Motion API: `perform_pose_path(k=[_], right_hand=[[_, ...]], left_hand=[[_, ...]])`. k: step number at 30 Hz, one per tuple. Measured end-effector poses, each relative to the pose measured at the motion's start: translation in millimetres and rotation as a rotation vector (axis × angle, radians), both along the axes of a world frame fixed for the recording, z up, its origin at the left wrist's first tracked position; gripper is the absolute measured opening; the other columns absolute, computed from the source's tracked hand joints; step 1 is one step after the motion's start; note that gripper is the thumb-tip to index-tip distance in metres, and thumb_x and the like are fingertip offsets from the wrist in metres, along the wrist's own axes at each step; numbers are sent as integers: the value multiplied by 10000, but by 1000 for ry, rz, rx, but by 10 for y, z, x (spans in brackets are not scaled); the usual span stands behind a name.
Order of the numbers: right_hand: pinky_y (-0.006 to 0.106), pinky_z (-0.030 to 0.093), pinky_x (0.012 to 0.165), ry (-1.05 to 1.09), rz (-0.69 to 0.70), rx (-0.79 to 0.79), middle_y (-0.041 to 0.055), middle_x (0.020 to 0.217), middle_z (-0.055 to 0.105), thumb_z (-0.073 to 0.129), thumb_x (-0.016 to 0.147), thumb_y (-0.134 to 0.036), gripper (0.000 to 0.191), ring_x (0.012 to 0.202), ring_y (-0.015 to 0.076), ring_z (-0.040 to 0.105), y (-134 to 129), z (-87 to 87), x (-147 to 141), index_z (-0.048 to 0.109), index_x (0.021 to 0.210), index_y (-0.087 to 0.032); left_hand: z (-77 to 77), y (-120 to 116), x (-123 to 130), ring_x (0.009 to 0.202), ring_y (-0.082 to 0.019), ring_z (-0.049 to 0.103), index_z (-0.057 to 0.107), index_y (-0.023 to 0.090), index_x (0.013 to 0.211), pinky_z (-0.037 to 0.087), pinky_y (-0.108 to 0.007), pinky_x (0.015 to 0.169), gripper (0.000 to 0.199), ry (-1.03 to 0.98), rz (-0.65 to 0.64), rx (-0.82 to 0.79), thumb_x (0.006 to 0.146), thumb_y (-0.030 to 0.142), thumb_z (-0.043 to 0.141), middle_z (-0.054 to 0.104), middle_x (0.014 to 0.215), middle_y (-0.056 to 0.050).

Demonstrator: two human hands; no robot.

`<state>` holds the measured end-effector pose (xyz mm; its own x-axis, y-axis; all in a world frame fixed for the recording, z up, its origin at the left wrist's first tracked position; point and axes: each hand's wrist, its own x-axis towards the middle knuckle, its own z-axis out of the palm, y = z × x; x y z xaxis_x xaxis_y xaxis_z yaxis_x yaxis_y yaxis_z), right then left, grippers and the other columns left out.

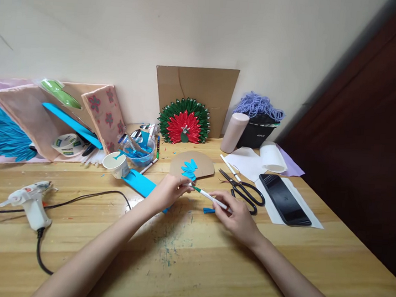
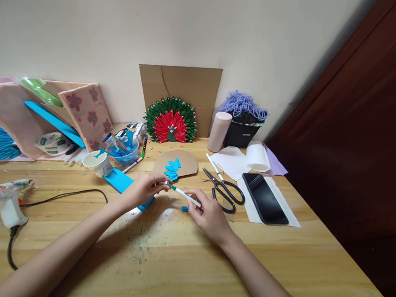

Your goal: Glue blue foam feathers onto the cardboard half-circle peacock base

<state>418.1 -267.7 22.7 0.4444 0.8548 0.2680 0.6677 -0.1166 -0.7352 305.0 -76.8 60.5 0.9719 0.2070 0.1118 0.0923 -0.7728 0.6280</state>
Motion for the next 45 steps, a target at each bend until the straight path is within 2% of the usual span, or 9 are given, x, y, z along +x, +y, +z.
perform_pose_path(k=[7, 14, 19, 23, 26, 30, 34, 39, 45], right_hand=[[271, 431, 635, -306, 193, 89, 53, 853, 650, 462, 862, -143, 245, 719, 159, 568, -36, 19, 107, 582, 1061, -221], [289, 436, 624, -322, 237, 232, 62, 795, 651, 443, 861, -94, 245, 705, 170, 560, -16, -2, 64, 586, 1031, -198], [267, 452, 612, -54, 162, 204, 58, 789, 641, 441, 867, -143, 219, 704, 160, 585, -26, -29, -94, 602, 1008, -190], [250, 468, 618, 311, 78, 33, 40, 783, 636, 465, 874, -277, 203, 716, 154, 598, 3, 41, -123, 616, 972, -185], [301, 475, 753, 361, 62, -44, 51, 945, 630, 533, 831, -336, 265, 840, 173, 588, 31, 89, 3, 573, 1054, -199], [330, 463, 769, 175, -80, -111, 55, 986, 593, 677, 703, -344, 436, 827, 175, 550, 17, 35, 242, 514, 1082, -204], [320, 458, 756, 85, 66, -245, 37, 920, 591, 705, 667, -318, 319, 837, 180, 558, -23, -30, 314, 574, 933, -200], [301, 440, 709, -16, 138, -265, 32, 844, 584, 612, 761, -281, 104, 794, 170, 555, -18, -26, 272, 590, 796, -185], [268, 410, 638, -118, 136, -243, 21, 770, 573, 543, 821, -303, 154, 712, 148, 536, -8, -34, 288, 570, 739, -174]], left_hand=[[137, -108, -55, 758, -184, 621, 635, 171, 812, 384, -231, 572, 156, 148, -209, 505, 849, 242, 501, 674, 809, -54], [207, -209, -127, 665, -188, 625, 606, 161, 787, 379, -246, 544, 161, 184, -255, 591, 852, 184, 460, 671, 739, -57], [316, -250, -155, 656, -195, 631, 599, 148, 782, 368, -240, 525, 148, 199, -273, 612, 837, 138, 462, 663, 712, -65], [339, -206, -162, 652, -190, 632, 589, 168, 786, 365, -234, 528, 178, 204, -249, 584, 871, 223, 443, 662, 700, -61], [245, -6, -186, 680, -198, 637, 603, 194, 841, 385, -243, 552, 174, 281, -131, 538, 870, 239, 438, 675, 748, -63], [94, 408, -250, 856, -257, 631, 603, 157, 860, 434, -296, 637, 236, 395, 318, 490, 879, 254, 388, 671, 893, -133], [40, 589, -219, 903, -337, 605, 602, 95, 897, 455, -404, 697, 265, 450, 586, 422, 860, 258, 397, 633, 953, -217], [0, 372, 128, 1064, -340, 520, 573, 33, 1008, 425, -390, 829, 357, 317, 608, 391, 822, 326, 491, 558, 1082, -257], [-155, 349, 571, 1047, -354, 531, 589, 28, 934, 424, -379, 811, 433, 264, 656, 180, 716, 401, 618, 588, 1047, -272]])
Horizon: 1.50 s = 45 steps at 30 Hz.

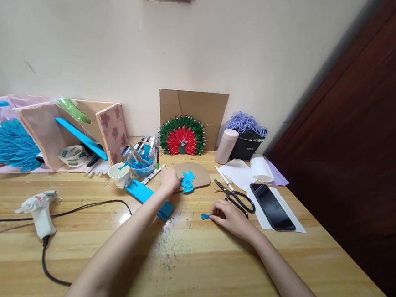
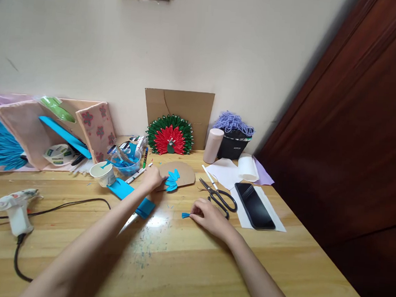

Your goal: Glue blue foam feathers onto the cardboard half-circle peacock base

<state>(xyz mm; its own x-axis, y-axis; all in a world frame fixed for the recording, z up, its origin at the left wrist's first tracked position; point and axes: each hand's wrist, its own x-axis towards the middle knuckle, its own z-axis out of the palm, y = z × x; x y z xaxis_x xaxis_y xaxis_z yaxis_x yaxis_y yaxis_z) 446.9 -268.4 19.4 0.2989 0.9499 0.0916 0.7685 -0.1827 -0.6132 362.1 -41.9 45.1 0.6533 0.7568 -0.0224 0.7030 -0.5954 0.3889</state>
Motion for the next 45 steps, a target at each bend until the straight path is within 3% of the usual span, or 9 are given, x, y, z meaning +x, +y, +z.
perform_pose_path(k=[6, 10, 14, 19, 23, 25, 32, 39, 45], right_hand=[[262, 403, 608, 36, -40, 21, 21, 748, 594, 540, 818, -324, 181, 680, 139, 528, -23, -13, 34, 572, 731, -169], [251, 412, 561, 286, -136, 78, 8, 704, 612, 557, 797, -378, 215, 623, 124, 541, -14, -21, 70, 580, 757, -168], [271, 468, 614, 597, -153, 173, 22, 721, 634, 643, 717, -412, 268, 667, 137, 594, 12, 3, 56, 578, 766, -157], [288, 483, 669, 713, -161, 177, 36, 792, 653, 701, 654, -392, 288, 718, 145, 613, 29, 57, -11, 599, 780, -154], [291, 479, 679, 709, -166, 186, 27, 776, 645, 704, 651, -373, 276, 708, 140, 605, 32, 86, -33, 604, 784, -153], [296, 483, 694, 709, -157, 181, 27, 779, 647, 704, 652, -370, 274, 719, 144, 608, 32, 83, -30, 605, 788, -154], [306, 506, 735, 738, -197, 205, 43, 839, 640, 687, 672, -344, 280, 764, 149, 617, 55, 17, -40, 590, 865, -167], [310, 492, 747, 802, -216, 207, 33, 808, 637, 678, 668, -332, 248, 751, 148, 611, 72, 2, -68, 586, 829, -167], [291, 475, 693, 812, -234, 145, 16, 744, 616, 656, 674, -341, 219, 706, 141, 592, 74, 60, -82, 586, 766, -156]], left_hand=[[24, 237, 20, 648, -208, 602, 559, 136, 639, 424, -254, 525, 319, -148, -24, -349, 635, 433, 674, 627, 646, -77], [77, 303, -312, 531, -125, 529, 502, 151, 589, 383, -209, 480, 386, -244, -62, -499, 718, 510, 561, 516, 514, 4], [118, 281, -678, 596, -166, 558, 552, 144, 594, 393, -230, 519, 364, -189, -98, -515, 661, 496, 614, 547, 555, -10], [238, -185, -692, 1028, -262, 526, 605, 136, 998, 408, -327, 821, 320, -277, -173, 90, 761, 348, 569, 614, 1046, -124], [217, -689, -520, 796, -172, 611, 649, 163, 905, 447, -266, 698, 278, -285, -554, -348, 840, 365, 469, 688, 889, -61], [141, -815, -459, 727, -161, 612, 662, 155, 866, 443, -250, 639, 259, -284, -598, -463, 817, 357, 507, 698, 830, -54], [-128, -839, -391, 694, -169, 624, 660, 141, 791, 451, -250, 605, 217, -354, -513, -594, 778, 327, 548, 695, 753, -48], [-144, -906, -376, 667, -167, 653, 641, 115, 807, 493, -255, 597, 215, -397, -392, -970, 752, 316, 589, 699, 755, -70], [-131, -938, -377, 632, -153, 653, 619, 111, 788, 493, -246, 595, 214, -416, -317, -1019, 755, 321, 596, 690, 694, -66]])
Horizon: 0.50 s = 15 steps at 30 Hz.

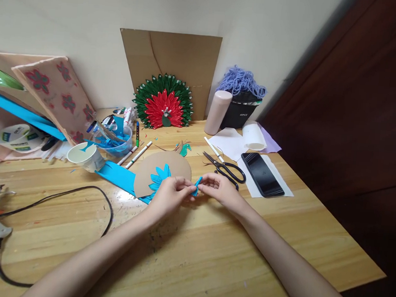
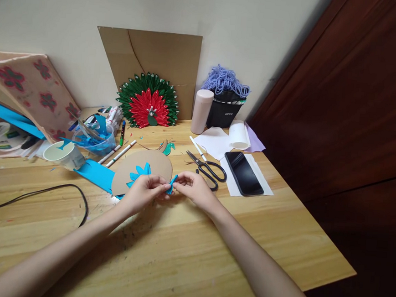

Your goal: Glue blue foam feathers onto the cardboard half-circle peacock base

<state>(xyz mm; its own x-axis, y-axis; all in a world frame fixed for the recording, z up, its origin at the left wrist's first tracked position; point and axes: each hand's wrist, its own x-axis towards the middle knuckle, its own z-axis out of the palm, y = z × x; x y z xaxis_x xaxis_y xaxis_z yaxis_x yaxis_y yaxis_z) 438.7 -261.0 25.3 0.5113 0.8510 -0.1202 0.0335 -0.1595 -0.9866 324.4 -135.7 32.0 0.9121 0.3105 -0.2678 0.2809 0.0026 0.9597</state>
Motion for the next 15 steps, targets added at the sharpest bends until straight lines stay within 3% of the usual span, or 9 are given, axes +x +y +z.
perform_pose_path(k=[15], right_hand=[[263, 432, 619, 16, -50, 20, -6, 653, 576, 634, 675, -305, 166, 599, 114, 539, 15, 2, -21, 567, 708, -156]], left_hand=[[-47, -30, -21, 691, -191, 641, 650, 101, 778, 482, -269, 627, 343, -80, 70, 144, 757, 433, 564, 690, 744, -98]])
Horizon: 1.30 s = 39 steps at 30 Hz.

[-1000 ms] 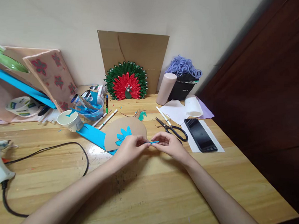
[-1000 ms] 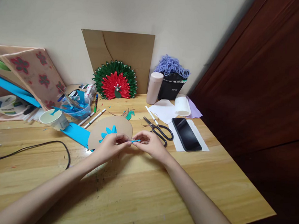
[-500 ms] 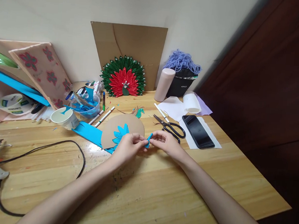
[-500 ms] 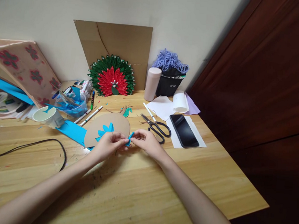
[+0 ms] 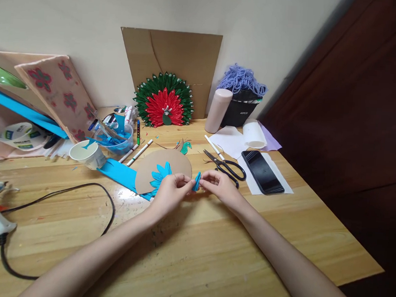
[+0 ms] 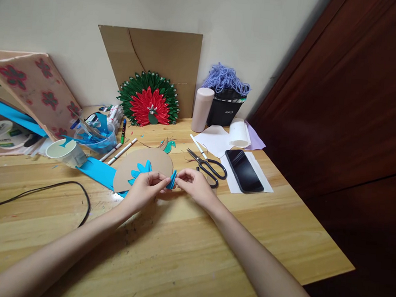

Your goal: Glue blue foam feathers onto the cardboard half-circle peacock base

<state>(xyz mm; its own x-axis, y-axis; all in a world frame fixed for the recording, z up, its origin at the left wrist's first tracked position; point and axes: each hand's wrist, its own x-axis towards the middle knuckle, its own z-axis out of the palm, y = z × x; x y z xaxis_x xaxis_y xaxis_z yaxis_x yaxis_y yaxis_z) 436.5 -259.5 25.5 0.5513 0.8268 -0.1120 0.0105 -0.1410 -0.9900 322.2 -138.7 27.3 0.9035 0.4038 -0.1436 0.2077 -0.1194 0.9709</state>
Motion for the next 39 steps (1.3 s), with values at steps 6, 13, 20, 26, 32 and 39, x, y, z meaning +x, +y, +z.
perform_pose_path(k=[6, 13, 20, 26, 32, 39], right_hand=[[256, 406, 582, -41, -22, -23, -11, 632, 558, 614, 688, -307, 161, 570, 106, 505, -1, -5, 11, 565, 701, -154], [244, 387, 539, -46, -69, -6, 4, 660, 577, 617, 691, -333, 186, 593, 113, 517, -10, 6, 24, 565, 717, -156], [245, 386, 538, 0, -44, -33, -14, 643, 551, 623, 676, -327, 188, 555, 101, 492, 13, -11, -32, 558, 716, -155], [246, 380, 533, -12, -32, -47, -9, 658, 555, 601, 683, -311, 165, 539, 96, 476, 10, -6, -34, 542, 703, -158], [243, 370, 528, -37, -60, -44, -16, 641, 546, 593, 684, -304, 153, 537, 95, 465, 5, 14, -38, 532, 690, -164], [240, 383, 536, -27, -34, -28, -3, 663, 571, 600, 696, -321, 171, 559, 97, 483, 6, 20, -49, 537, 699, -162]], left_hand=[[2, 5, -25, 591, -152, 596, 657, 114, 754, 447, -233, 533, 346, -39, 38, 103, 770, 438, 537, 663, 686, -60], [36, 26, -26, 497, -120, 548, 651, 107, 728, 398, -208, 452, 331, -19, 68, 119, 757, 422, 552, 637, 613, -44], [20, 9, -21, 466, -106, 534, 683, 111, 753, 398, -206, 451, 305, -11, 43, 99, 762, 385, 551, 663, 636, -50], [3, 45, -26, 499, -120, 568, 682, 124, 740, 407, -204, 452, 288, -10, 83, 115, 756, 382, 554, 678, 658, -55], [58, 45, -25, 478, -124, 560, 673, 121, 729, 406, -211, 450, 283, -1, 108, 111, 760, 367, 535, 658, 592, -42], [67, 60, -5, 528, -121, 556, 680, 113, 714, 408, -206, 475, 285, -8, 128, 82, 739, 372, 562, 661, 625, -47]])
